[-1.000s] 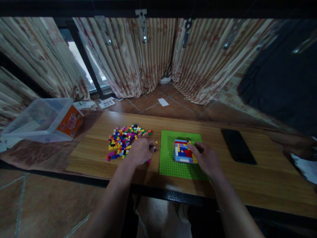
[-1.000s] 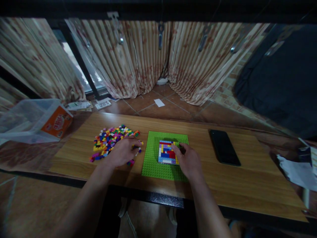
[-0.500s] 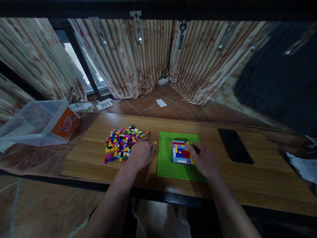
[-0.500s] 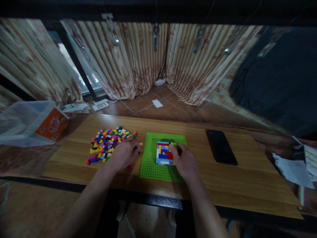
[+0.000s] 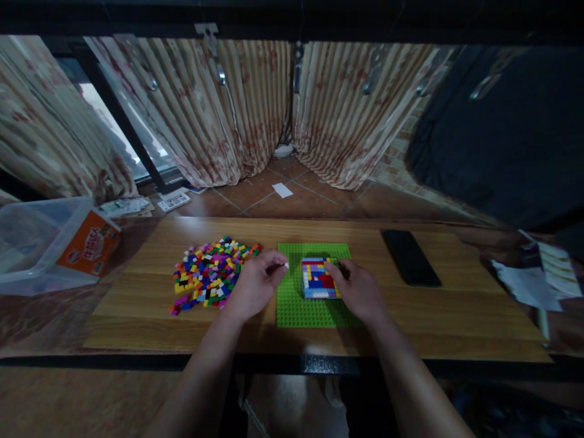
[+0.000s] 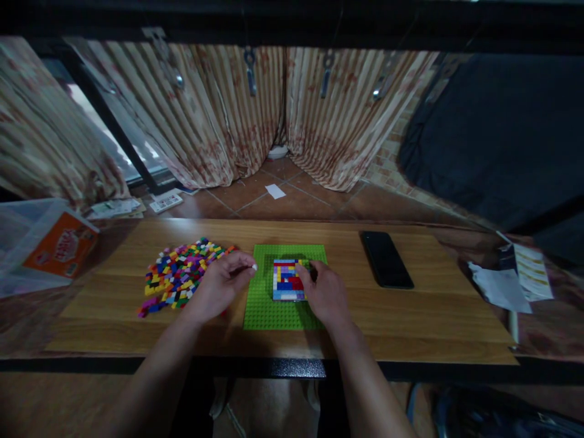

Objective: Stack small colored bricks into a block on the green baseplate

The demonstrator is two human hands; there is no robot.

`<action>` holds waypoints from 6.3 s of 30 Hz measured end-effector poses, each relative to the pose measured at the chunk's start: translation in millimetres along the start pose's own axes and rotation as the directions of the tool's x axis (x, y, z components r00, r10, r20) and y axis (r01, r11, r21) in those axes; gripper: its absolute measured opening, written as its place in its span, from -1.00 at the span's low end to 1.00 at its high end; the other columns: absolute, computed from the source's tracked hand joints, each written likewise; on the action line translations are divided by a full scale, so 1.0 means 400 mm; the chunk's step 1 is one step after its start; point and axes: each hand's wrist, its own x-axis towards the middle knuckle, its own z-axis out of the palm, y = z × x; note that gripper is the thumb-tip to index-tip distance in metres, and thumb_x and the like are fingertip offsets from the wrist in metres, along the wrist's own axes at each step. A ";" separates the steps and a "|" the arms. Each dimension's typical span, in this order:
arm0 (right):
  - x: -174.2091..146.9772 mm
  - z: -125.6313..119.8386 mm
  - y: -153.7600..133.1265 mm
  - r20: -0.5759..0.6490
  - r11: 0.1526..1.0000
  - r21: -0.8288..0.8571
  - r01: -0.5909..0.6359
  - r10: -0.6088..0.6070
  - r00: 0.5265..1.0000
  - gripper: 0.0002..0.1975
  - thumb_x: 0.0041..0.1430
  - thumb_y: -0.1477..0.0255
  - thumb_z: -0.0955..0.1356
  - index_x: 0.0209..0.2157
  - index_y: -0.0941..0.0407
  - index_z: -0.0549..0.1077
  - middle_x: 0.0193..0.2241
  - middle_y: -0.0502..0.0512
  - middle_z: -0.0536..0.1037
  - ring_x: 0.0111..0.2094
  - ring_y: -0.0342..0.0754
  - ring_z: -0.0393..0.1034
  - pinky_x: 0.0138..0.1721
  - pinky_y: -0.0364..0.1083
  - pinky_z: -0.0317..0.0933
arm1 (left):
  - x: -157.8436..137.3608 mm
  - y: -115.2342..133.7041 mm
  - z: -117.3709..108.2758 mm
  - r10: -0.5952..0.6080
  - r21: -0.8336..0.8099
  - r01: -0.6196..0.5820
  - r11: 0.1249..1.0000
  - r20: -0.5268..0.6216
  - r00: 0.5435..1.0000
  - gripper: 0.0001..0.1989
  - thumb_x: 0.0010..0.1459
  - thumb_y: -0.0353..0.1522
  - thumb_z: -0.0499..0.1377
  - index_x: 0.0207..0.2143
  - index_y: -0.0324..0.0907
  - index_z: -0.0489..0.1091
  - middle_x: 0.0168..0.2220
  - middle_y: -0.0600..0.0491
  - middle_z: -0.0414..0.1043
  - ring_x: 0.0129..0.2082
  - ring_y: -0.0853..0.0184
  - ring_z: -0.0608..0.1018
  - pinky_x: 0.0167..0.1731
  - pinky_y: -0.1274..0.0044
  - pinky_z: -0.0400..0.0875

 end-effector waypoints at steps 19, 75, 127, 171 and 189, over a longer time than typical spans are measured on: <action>-0.001 -0.005 -0.007 -0.009 0.998 -0.032 0.049 -0.049 0.999 -0.52 0.29 0.09 0.18 -0.16 0.18 0.51 -0.29 0.28 0.61 -0.26 0.13 0.50 -0.24 0.00 0.26 | 0.030 0.033 0.145 0.241 0.192 -0.219 0.957 -0.103 0.965 -0.85 0.16 -0.46 0.20 -0.29 -0.05 0.54 -0.22 0.08 0.58 -0.16 0.32 0.57 -0.06 0.39 0.44; -0.002 -0.010 0.001 0.002 0.995 0.073 0.064 -0.065 0.998 -0.51 0.29 0.08 0.17 -0.13 0.17 0.50 -0.23 0.28 0.61 -0.20 0.13 0.50 -0.18 0.03 0.28 | 0.004 0.061 0.208 0.179 0.523 -0.059 0.851 -0.182 0.967 -0.86 0.21 -0.39 0.15 -0.32 -0.07 0.53 -0.19 0.05 0.52 -0.14 0.21 0.42 -0.08 0.27 0.24; -0.011 -0.024 -0.010 0.044 0.997 0.059 0.052 -0.055 0.998 -0.63 0.25 0.19 0.24 -0.10 0.15 0.48 -0.24 0.22 0.59 -0.28 0.06 0.47 -0.20 -0.02 0.25 | 0.001 0.047 0.210 0.184 0.327 -0.117 0.938 -0.182 0.966 -0.84 0.16 -0.50 0.15 -0.24 -0.13 0.47 -0.09 0.00 0.51 -0.05 0.24 0.48 0.03 0.32 0.35; -0.009 -0.023 -0.002 0.038 0.983 0.176 0.057 -0.065 0.997 -0.59 0.22 0.13 0.25 -0.10 0.14 0.48 -0.22 0.23 0.59 -0.23 0.10 0.49 -0.16 0.05 0.29 | 0.017 0.070 0.212 0.103 0.346 -0.021 0.938 -0.219 0.970 -0.88 0.10 -0.49 0.22 -0.37 -0.11 0.52 -0.13 0.07 0.57 -0.07 0.22 0.51 0.02 0.24 0.30; -0.011 -0.010 -0.003 -0.040 0.991 0.128 0.034 -0.029 0.999 -0.42 0.18 -0.02 0.25 -0.03 0.16 0.48 -0.18 0.29 0.60 -0.18 0.18 0.49 -0.13 0.12 0.30 | 0.023 0.073 0.202 0.057 0.372 0.017 0.928 -0.187 0.981 -0.87 0.08 -0.49 0.24 -0.39 -0.09 0.53 -0.09 0.05 0.56 -0.01 0.15 0.47 0.02 0.18 0.27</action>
